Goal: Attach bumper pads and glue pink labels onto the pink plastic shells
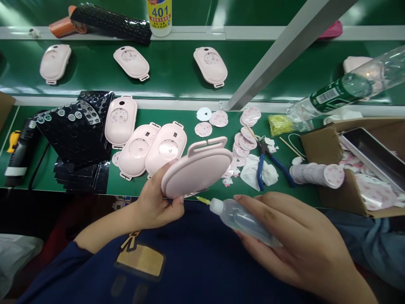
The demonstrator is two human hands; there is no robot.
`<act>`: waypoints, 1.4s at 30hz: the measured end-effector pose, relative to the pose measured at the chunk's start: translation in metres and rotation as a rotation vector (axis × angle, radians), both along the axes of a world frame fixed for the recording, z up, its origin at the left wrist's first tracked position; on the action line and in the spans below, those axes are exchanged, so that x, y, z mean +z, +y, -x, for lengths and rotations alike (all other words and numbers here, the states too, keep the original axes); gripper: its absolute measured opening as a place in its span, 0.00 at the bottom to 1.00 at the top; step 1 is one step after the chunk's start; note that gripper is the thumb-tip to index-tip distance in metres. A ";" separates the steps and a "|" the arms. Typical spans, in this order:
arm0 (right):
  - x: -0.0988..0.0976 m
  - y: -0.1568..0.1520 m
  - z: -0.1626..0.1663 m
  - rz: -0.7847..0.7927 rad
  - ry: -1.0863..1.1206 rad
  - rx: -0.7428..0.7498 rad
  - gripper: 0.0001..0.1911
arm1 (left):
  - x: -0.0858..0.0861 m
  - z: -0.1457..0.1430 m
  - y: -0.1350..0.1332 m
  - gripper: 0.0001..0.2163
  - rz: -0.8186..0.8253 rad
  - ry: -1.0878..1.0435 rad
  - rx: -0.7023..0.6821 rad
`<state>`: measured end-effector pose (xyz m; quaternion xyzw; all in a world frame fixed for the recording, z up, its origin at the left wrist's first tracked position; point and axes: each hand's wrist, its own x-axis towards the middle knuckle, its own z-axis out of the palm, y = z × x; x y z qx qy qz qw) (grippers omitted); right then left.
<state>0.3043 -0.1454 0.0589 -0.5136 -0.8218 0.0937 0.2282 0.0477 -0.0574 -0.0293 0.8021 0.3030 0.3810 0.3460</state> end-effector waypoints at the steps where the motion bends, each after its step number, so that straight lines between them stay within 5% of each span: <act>1: 0.000 0.000 0.000 0.007 -0.003 -0.001 0.17 | 0.000 0.000 0.000 0.39 0.012 0.002 0.001; 42: -0.003 0.002 -0.001 0.035 0.036 -0.010 0.18 | 0.006 -0.004 0.001 0.39 -0.103 -0.015 0.030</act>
